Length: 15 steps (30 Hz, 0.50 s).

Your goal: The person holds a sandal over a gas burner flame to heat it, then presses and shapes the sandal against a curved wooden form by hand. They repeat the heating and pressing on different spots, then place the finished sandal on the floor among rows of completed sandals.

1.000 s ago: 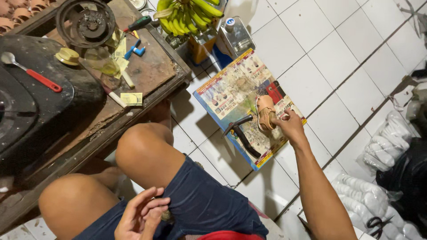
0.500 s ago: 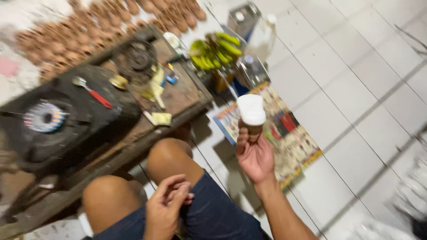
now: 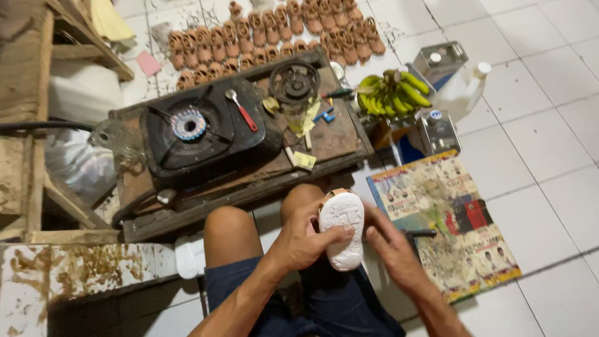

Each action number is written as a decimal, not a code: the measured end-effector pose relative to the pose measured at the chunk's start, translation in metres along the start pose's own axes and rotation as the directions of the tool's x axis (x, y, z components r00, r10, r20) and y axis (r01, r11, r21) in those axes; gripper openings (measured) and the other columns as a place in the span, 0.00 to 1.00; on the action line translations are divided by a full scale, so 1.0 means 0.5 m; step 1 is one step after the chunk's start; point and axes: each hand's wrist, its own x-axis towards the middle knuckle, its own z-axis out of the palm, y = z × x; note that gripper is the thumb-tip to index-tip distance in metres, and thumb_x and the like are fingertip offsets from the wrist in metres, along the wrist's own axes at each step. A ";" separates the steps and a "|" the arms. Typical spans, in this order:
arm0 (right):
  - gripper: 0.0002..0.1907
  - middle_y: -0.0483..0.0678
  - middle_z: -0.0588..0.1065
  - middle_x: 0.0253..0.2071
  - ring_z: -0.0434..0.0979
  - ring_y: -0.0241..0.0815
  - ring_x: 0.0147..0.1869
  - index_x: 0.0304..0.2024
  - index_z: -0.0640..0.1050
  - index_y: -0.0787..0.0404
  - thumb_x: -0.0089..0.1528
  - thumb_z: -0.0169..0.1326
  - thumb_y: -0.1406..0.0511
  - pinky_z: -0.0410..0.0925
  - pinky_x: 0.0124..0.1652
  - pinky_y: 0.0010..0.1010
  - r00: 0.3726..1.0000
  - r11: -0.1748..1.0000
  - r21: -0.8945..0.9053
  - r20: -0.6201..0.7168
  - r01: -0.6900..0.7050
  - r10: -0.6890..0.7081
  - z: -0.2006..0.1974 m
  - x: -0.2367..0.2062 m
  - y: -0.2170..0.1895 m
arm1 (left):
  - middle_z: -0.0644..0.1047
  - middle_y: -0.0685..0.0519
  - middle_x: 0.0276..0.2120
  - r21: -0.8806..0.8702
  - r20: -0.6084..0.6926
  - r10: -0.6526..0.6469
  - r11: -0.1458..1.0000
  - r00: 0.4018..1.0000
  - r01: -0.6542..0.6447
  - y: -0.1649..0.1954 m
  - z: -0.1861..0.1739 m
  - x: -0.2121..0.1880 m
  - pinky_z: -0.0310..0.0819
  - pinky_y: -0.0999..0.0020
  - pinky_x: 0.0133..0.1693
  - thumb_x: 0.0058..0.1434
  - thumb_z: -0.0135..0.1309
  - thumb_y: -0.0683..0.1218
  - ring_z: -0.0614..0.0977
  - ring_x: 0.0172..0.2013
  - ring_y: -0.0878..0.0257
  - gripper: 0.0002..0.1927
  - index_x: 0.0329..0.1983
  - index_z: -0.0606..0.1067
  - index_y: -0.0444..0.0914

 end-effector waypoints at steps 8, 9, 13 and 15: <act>0.23 0.52 0.78 0.53 0.77 0.39 0.57 0.66 0.68 0.60 0.69 0.48 0.62 0.71 0.55 0.31 0.959 0.932 -0.353 0.227 -0.083 0.172 -0.004 0.043 -0.132 | 0.83 0.46 0.34 0.479 0.052 0.131 0.866 0.990 -0.140 0.020 0.004 -0.011 0.80 0.63 0.38 0.55 0.61 0.49 0.87 0.34 0.56 0.19 0.48 0.76 0.37; 0.23 0.51 0.78 0.50 0.78 0.39 0.52 0.65 0.69 0.59 0.68 0.49 0.62 0.72 0.51 0.31 0.965 0.906 -0.412 0.186 -0.093 0.184 0.002 0.046 -0.139 | 0.83 0.44 0.34 0.512 0.057 0.181 0.839 0.982 -0.184 0.022 0.002 -0.012 0.80 0.61 0.39 0.55 0.61 0.49 0.86 0.35 0.53 0.20 0.48 0.76 0.37; 0.23 0.48 0.76 0.49 0.77 0.37 0.50 0.63 0.68 0.59 0.66 0.50 0.61 0.73 0.47 0.30 0.959 0.929 -0.354 0.206 -0.113 0.195 0.006 0.053 -0.151 | 0.82 0.43 0.33 0.550 0.129 0.115 0.818 0.985 -0.167 0.020 -0.010 -0.002 0.78 0.57 0.38 0.56 0.60 0.53 0.85 0.34 0.47 0.22 0.50 0.76 0.36; 0.24 0.48 0.76 0.50 0.77 0.36 0.51 0.63 0.67 0.59 0.65 0.52 0.61 0.73 0.47 0.29 0.945 0.946 -0.306 0.262 -0.110 0.195 0.002 0.057 -0.147 | 0.81 0.41 0.34 0.588 0.144 0.140 0.784 0.980 -0.199 0.013 -0.016 0.008 0.78 0.55 0.37 0.54 0.61 0.53 0.84 0.34 0.45 0.25 0.51 0.75 0.34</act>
